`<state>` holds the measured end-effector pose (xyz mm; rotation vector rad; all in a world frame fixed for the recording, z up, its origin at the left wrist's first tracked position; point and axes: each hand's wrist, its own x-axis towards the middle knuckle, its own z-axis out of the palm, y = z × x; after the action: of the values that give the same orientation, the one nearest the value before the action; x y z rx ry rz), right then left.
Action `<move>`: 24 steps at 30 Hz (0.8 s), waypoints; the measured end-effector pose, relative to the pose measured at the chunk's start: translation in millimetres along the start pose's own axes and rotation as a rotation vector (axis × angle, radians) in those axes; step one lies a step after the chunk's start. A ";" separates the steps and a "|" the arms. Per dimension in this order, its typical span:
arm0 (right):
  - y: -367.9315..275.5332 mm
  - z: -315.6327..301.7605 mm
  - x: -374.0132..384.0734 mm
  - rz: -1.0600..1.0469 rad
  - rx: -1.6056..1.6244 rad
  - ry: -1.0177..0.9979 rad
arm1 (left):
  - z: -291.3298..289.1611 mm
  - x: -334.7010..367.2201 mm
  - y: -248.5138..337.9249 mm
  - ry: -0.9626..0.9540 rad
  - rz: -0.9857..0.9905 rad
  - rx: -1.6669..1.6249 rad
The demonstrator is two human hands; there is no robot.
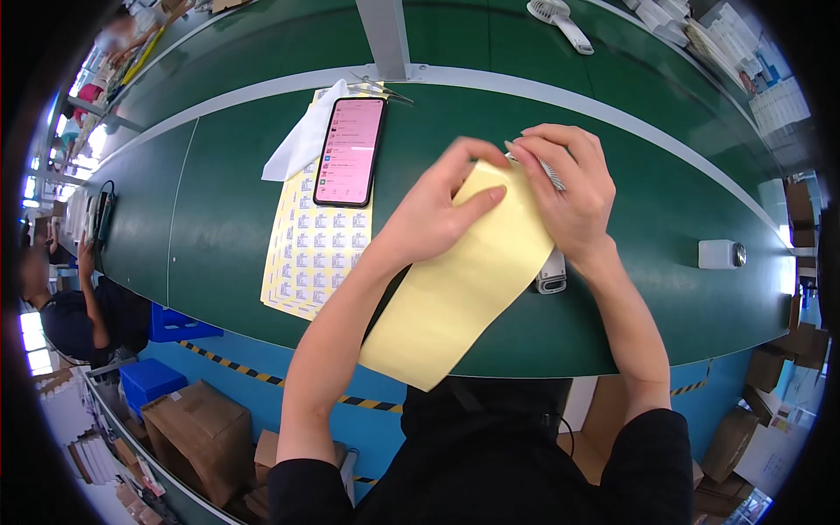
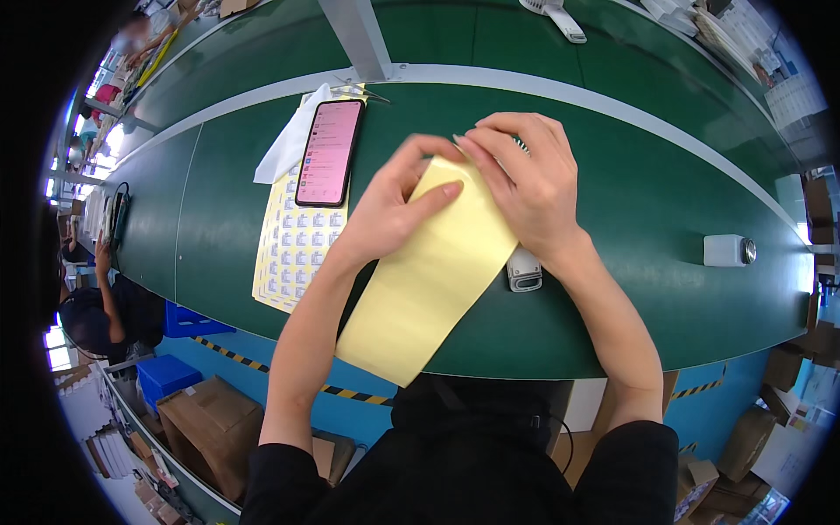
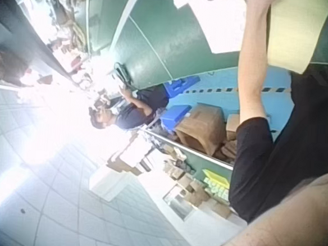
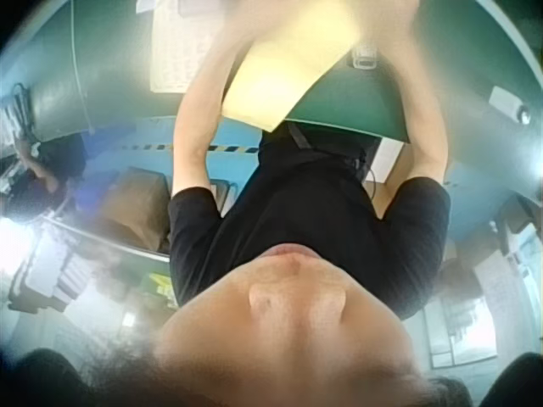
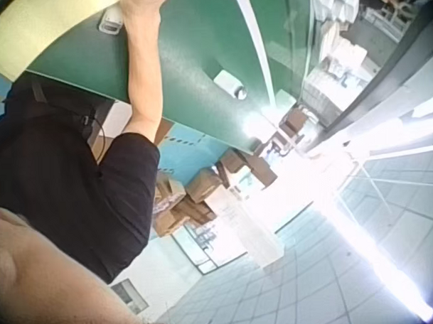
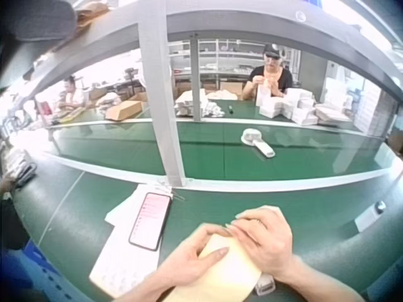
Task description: Applying circular stickers to the centers of portable handheld fans on an assembly line.
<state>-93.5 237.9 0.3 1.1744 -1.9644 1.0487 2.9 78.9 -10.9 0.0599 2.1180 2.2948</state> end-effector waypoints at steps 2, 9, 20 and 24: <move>4.4 -2.4 -1.2 -0.119 -0.021 -0.061 | 5.0 0.4 0.0 -0.014 0.011 0.014; -3.3 -9.7 -4.1 0.491 0.368 -0.199 | 3.2 1.6 -1.9 0.020 0.045 0.157; 34.9 -32.9 -9.5 0.856 0.393 -0.467 | -11.5 7.3 2.9 0.154 -0.010 0.367; 37.4 -33.3 -10.2 0.785 0.350 -0.474 | -16.5 9.2 1.5 0.255 -0.078 0.366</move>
<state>-119.6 281.8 -3.3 0.8652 -2.8169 1.6695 -6.9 62.6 -10.6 -0.3206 2.5874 1.9333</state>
